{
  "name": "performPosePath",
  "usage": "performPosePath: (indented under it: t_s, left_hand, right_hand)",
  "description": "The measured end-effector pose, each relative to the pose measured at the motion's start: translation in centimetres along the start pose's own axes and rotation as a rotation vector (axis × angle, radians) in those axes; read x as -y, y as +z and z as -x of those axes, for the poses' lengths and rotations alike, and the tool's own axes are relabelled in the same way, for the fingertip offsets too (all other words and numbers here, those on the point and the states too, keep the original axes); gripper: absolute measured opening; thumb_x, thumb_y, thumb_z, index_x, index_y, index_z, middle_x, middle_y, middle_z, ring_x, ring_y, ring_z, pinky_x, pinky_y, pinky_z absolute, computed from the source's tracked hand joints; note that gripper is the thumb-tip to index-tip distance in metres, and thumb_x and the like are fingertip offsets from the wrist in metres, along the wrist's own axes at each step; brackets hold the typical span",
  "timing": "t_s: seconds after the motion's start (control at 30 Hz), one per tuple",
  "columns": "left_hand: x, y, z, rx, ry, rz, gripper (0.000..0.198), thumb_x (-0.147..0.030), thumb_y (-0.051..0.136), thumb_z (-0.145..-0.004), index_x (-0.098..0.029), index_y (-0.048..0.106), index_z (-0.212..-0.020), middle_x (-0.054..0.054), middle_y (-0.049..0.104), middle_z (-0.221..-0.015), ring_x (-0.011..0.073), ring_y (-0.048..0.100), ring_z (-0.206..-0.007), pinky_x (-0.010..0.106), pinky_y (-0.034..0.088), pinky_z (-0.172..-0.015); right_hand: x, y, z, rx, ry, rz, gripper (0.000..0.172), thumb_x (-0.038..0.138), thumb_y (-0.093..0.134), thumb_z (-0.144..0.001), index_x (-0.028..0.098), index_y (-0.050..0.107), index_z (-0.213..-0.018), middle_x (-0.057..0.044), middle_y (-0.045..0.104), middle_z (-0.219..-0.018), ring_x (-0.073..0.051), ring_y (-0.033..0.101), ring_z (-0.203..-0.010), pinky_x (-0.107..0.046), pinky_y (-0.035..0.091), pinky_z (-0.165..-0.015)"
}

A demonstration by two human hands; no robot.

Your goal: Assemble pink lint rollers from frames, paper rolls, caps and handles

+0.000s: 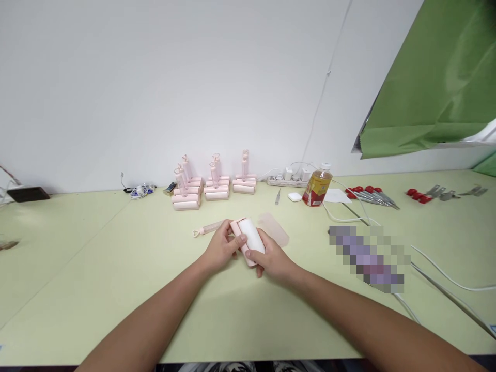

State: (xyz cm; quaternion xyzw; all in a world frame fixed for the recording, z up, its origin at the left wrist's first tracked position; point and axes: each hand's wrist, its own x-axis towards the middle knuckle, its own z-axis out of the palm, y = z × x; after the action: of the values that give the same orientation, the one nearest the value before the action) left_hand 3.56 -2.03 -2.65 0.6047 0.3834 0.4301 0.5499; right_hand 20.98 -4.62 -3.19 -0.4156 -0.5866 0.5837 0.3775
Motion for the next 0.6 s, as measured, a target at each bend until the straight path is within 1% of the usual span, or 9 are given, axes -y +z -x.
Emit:
performPosePath:
  t_s: [0.07, 0.1, 0.13, 0.2, 0.27, 0.3, 0.4, 0.5, 0.6]
  left_hand:
    - [0.1, -0.5, -0.2, -0.080, 0.055, 0.021, 0.048, -0.049, 0.069, -0.077, -0.022, 0.049, -0.110, -0.001, 0.055, -0.086, 0.0119, 0.058, -0.065, 0.021, 0.048, -0.046]
    - [0.2, -0.8, -0.4, -0.086, 0.061, 0.040, 0.047, -0.048, 0.070, -0.076, -0.022, 0.050, -0.109, -0.002, 0.055, -0.084, 0.0109, 0.057, -0.063, 0.021, 0.049, -0.047]
    - [0.3, -1.1, -0.5, -0.070, 0.052, 0.057, 0.045, -0.047, 0.071, -0.075, -0.021, 0.052, -0.107, -0.002, 0.054, -0.080, 0.0100, 0.055, -0.060, 0.022, 0.049, -0.047]
    - [0.3, -1.7, -0.8, -0.011, -0.003, 0.086, 0.041, -0.044, 0.074, -0.072, -0.019, 0.055, -0.098, -0.003, 0.053, -0.072, 0.0089, 0.053, -0.055, 0.021, 0.047, -0.047]
    - [0.3, -2.2, -1.0, 0.036, -0.076, 0.125, 0.040, -0.040, 0.078, -0.068, -0.019, 0.054, -0.092, -0.004, 0.053, -0.070, 0.0090, 0.053, -0.054, 0.021, 0.046, -0.046]
    - [0.3, -2.4, -1.1, 0.047, -0.104, 0.145, 0.041, -0.038, 0.079, -0.066, -0.019, 0.054, -0.090, -0.003, 0.053, -0.072, 0.0093, 0.054, -0.055, 0.020, 0.045, -0.045]
    - [0.5, -2.9, -1.4, 0.075, -0.143, 0.173, 0.041, -0.034, 0.081, -0.064, -0.019, 0.053, -0.089, -0.004, 0.052, -0.074, 0.0096, 0.054, -0.058, 0.020, 0.044, -0.046]
    - [0.8, -3.2, -1.6, 0.080, -0.148, 0.167, 0.040, -0.034, 0.080, -0.065, -0.019, 0.054, -0.091, -0.003, 0.053, -0.076, 0.0099, 0.053, -0.061, 0.021, 0.044, -0.049]
    - [1.0, -3.2, -1.7, 0.093, -0.150, 0.145, 0.037, -0.033, 0.080, -0.063, -0.018, 0.053, -0.084, -0.004, 0.051, -0.071, 0.0082, 0.049, -0.059, 0.019, 0.038, -0.050]
  right_hand:
    - [0.0, -0.3, 0.0, 0.029, 0.022, 0.074, 0.045, 0.030, 0.059, -0.081, 0.024, 0.050, -0.125, 0.001, 0.056, -0.076, -0.012, 0.052, -0.052, -0.022, 0.040, -0.036]
    - [-0.1, -0.5, 0.0, 0.045, 0.031, 0.094, 0.043, 0.031, 0.058, -0.082, 0.023, 0.052, -0.124, 0.002, 0.057, -0.075, -0.012, 0.050, -0.050, -0.022, 0.038, -0.037]
    - [-0.1, -0.7, -0.1, 0.051, 0.030, 0.108, 0.043, 0.033, 0.058, -0.083, 0.023, 0.053, -0.124, 0.001, 0.058, -0.076, -0.012, 0.052, -0.051, -0.022, 0.039, -0.040]
    - [-0.2, -1.1, -0.3, 0.024, 0.013, 0.130, 0.044, 0.034, 0.060, -0.081, 0.022, 0.055, -0.123, -0.002, 0.062, -0.086, -0.014, 0.057, -0.064, -0.024, 0.043, -0.049]
    - [-0.2, -1.4, -0.4, -0.018, 0.021, 0.140, 0.051, 0.034, 0.065, -0.078, 0.021, 0.054, -0.125, -0.005, 0.064, -0.098, -0.017, 0.060, -0.077, -0.026, 0.045, -0.060]
    - [-0.2, -1.5, -0.5, -0.029, 0.043, 0.135, 0.055, 0.035, 0.068, -0.076, 0.021, 0.052, -0.127, -0.006, 0.063, -0.102, -0.018, 0.060, -0.081, -0.027, 0.045, -0.063]
    - [-0.1, -1.5, -0.7, -0.052, 0.100, 0.074, 0.061, 0.037, 0.071, -0.073, 0.021, 0.050, -0.128, -0.007, 0.062, -0.104, -0.017, 0.059, -0.078, -0.027, 0.044, -0.063]
    - [0.2, -1.6, -0.9, -0.046, 0.134, -0.002, 0.054, 0.036, 0.072, -0.070, 0.020, 0.056, -0.120, -0.002, 0.062, -0.088, -0.013, 0.054, -0.063, -0.024, 0.038, -0.055]
    - [0.3, -1.8, -1.1, -0.033, 0.198, -0.117, 0.048, 0.036, 0.073, -0.068, 0.020, 0.059, -0.111, 0.003, 0.058, -0.071, -0.010, 0.047, -0.052, -0.022, 0.032, -0.049]
